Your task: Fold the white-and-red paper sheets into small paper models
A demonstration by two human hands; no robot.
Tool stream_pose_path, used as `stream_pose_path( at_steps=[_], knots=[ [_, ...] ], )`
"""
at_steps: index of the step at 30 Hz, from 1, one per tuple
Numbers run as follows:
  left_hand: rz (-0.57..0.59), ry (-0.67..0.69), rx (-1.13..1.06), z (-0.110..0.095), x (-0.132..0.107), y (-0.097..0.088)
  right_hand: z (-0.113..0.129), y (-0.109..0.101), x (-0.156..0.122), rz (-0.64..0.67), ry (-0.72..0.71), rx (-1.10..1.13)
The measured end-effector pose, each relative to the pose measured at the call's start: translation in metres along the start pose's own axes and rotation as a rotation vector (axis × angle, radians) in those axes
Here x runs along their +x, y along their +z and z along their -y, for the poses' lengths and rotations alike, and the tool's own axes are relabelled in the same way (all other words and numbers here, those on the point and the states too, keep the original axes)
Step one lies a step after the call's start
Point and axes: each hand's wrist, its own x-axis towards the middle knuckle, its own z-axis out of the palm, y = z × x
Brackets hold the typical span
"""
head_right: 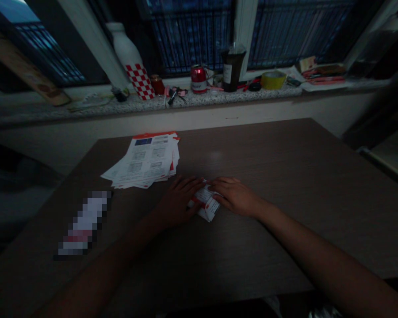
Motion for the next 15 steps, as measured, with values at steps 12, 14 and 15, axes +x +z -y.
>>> stream_pose_path(
  at_steps=[12, 14, 15],
  knots=[
    [-0.055, 0.024, 0.020, 0.0031, -0.0036, 0.0047, 0.0001, -0.0009, 0.0058, 0.004, -0.008, -0.047],
    [-0.065, 0.024, 0.027, 0.0024, -0.0056, 0.0045, -0.0002, 0.0003, 0.0052, 0.011, -0.013, -0.049],
    [-0.066, 0.027, 0.025, 0.0020, -0.0065, 0.0045, -0.0004, 0.0011, 0.0050, 0.014, -0.013, -0.044]
  ],
)
